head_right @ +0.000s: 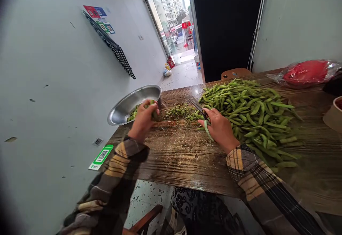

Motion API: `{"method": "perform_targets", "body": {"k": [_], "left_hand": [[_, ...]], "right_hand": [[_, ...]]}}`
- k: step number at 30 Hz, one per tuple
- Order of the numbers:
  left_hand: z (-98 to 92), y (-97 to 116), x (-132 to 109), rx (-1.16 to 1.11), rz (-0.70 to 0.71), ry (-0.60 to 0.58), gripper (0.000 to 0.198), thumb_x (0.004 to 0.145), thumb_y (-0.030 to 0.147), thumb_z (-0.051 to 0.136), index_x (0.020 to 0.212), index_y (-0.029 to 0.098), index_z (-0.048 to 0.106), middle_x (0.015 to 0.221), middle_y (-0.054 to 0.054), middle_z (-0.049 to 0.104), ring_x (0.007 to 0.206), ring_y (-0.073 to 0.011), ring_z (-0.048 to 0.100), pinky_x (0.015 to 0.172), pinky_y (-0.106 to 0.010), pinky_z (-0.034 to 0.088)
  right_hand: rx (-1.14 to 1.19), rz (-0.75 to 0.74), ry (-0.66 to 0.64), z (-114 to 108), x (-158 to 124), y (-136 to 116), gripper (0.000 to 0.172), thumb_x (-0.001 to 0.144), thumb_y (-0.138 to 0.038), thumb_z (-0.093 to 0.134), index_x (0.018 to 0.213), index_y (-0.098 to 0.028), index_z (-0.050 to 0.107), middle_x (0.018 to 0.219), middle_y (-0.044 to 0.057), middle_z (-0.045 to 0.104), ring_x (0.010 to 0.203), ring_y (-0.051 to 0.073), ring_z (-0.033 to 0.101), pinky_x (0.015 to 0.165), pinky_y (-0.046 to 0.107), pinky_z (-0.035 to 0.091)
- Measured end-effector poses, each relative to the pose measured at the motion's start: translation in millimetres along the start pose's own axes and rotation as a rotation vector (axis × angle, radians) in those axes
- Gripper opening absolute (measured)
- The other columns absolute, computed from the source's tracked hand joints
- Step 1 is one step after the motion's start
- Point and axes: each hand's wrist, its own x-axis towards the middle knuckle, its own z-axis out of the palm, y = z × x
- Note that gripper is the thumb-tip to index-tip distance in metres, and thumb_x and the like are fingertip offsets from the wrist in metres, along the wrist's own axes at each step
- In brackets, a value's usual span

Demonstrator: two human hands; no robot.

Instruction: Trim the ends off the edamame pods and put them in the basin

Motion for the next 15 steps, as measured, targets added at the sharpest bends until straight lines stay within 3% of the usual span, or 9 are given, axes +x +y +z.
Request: {"method": "perform_targets", "body": {"k": [2, 4, 7, 10, 15], "left_hand": [[-31.5, 22, 26, 0.344, 0.170, 0.189, 0.009, 0.074, 0.022, 0.063, 0.080, 0.018, 0.058, 0.067, -0.002, 0.055, 0.062, -0.0143, 0.053, 0.059, -0.027, 0.042], [-60.7, 38, 49, 0.686, 0.297, 0.298, 0.022, 0.072, 0.021, 0.066, 0.092, 0.018, 0.059, 0.085, -0.007, 0.060, 0.086, -0.0220, 0.057, 0.078, -0.035, 0.046], [-79.7, 45, 66, 0.995, 0.382, 0.276, 0.048, 0.069, 0.027, 0.072, 0.111, 0.013, 0.054, 0.112, -0.015, 0.056, 0.118, -0.0334, 0.046, 0.102, -0.049, 0.036], [-55.8, 28, 57, 1.021, 0.417, 0.071, 0.045, 0.075, 0.031, 0.066, 0.115, 0.014, 0.055, 0.117, -0.015, 0.055, 0.121, -0.0331, 0.045, 0.106, -0.051, 0.033], [36.4, -25, 25, 0.779, 0.376, -0.486, 0.035, 0.067, 0.027, 0.071, 0.101, 0.019, 0.065, 0.115, -0.013, 0.059, 0.110, -0.0288, 0.056, 0.102, -0.044, 0.040]], "right_hand": [[0.035, 0.021, 0.021, -1, 2, 1, 0.048, 0.087, -0.047, 0.056, 0.124, -0.016, 0.060, 0.103, 0.012, 0.066, 0.077, 0.024, 0.062, 0.070, 0.037, 0.050], [0.097, 0.056, 0.058, -4, 5, 2, 0.046, 0.086, -0.048, 0.058, 0.118, -0.015, 0.063, 0.099, 0.012, 0.066, 0.084, 0.026, 0.063, 0.075, 0.038, 0.050], [0.250, 0.165, 0.185, -11, 13, 4, 0.042, 0.081, -0.049, 0.062, 0.109, -0.017, 0.066, 0.089, 0.008, 0.066, 0.082, 0.024, 0.062, 0.078, 0.039, 0.049], [0.409, 0.306, 0.313, -17, 19, 8, 0.042, 0.081, -0.048, 0.061, 0.109, -0.018, 0.065, 0.083, 0.004, 0.065, 0.073, 0.019, 0.060, 0.071, 0.035, 0.049], [0.555, 0.418, 0.404, -17, 22, 14, 0.045, 0.080, -0.050, 0.060, 0.112, -0.018, 0.063, 0.079, 0.001, 0.061, 0.062, 0.014, 0.054, 0.059, 0.029, 0.047]]}}
